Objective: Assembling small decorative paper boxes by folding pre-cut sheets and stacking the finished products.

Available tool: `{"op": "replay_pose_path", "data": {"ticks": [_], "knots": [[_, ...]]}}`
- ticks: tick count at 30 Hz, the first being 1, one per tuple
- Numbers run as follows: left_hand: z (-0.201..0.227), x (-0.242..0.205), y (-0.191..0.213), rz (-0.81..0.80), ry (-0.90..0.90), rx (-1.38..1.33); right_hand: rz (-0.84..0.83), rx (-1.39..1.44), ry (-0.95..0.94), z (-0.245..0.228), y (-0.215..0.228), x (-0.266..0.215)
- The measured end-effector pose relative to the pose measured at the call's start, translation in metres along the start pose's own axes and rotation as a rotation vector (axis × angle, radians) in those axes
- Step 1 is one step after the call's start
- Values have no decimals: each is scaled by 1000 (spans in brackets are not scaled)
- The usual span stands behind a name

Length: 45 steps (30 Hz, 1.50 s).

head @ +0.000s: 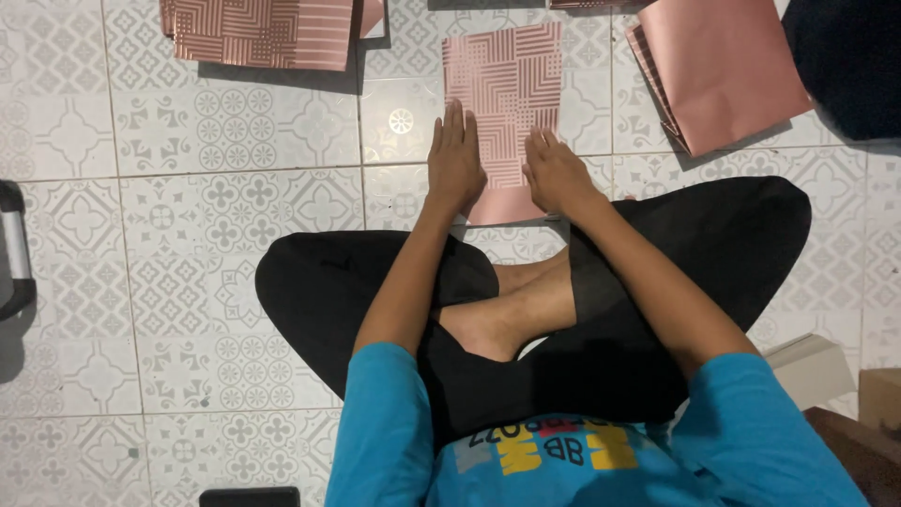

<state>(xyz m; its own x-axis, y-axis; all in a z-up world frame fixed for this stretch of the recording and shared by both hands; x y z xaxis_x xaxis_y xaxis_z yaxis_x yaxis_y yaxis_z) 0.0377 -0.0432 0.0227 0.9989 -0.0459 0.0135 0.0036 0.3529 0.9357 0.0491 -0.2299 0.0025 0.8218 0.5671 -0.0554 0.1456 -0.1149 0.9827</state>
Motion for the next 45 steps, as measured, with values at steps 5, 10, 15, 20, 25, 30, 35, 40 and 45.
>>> {"op": "replay_pose_path", "data": {"ticks": [5,10,15,20,25,30,35,40,45], "knots": [[4,3,-37,209,-14,-19,-14,-79,-12,-15,4,-3],[4,-1,-44,342,-169,1,-24,-68,-58,-24,14,6],[2,1,-45,319,-160,33,-20,20,-61,-5,13,39],[3,4,-45,195,-128,24,117,83,12,19,7,81],[2,4,-45,278,-145,-20,120,71,29,39,14,128],[4,3,-38,326,-141,-55,90,283,-118,68,21,147],[5,4,-38,345,-118,-42,32,460,12,81,27,119],[5,5,-45,354,-113,-26,-35,269,180,67,21,84],[8,5,-43,323,-120,1,-30,234,367,56,12,50]]}}
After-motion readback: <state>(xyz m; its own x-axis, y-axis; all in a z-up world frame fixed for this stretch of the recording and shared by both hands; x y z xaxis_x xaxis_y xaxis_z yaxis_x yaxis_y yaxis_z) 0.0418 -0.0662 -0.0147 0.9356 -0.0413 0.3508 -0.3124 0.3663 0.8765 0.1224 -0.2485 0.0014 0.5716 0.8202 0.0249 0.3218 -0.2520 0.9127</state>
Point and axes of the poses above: each hand's wrist, its own x-axis towards the middle knuckle, its own y-axis out of the back of the hand, z = x × y, the point moved 4 cm from there along x, towards the middle knuckle, and after that the axes turned 10 degrees about z, right-handed, at the moved point
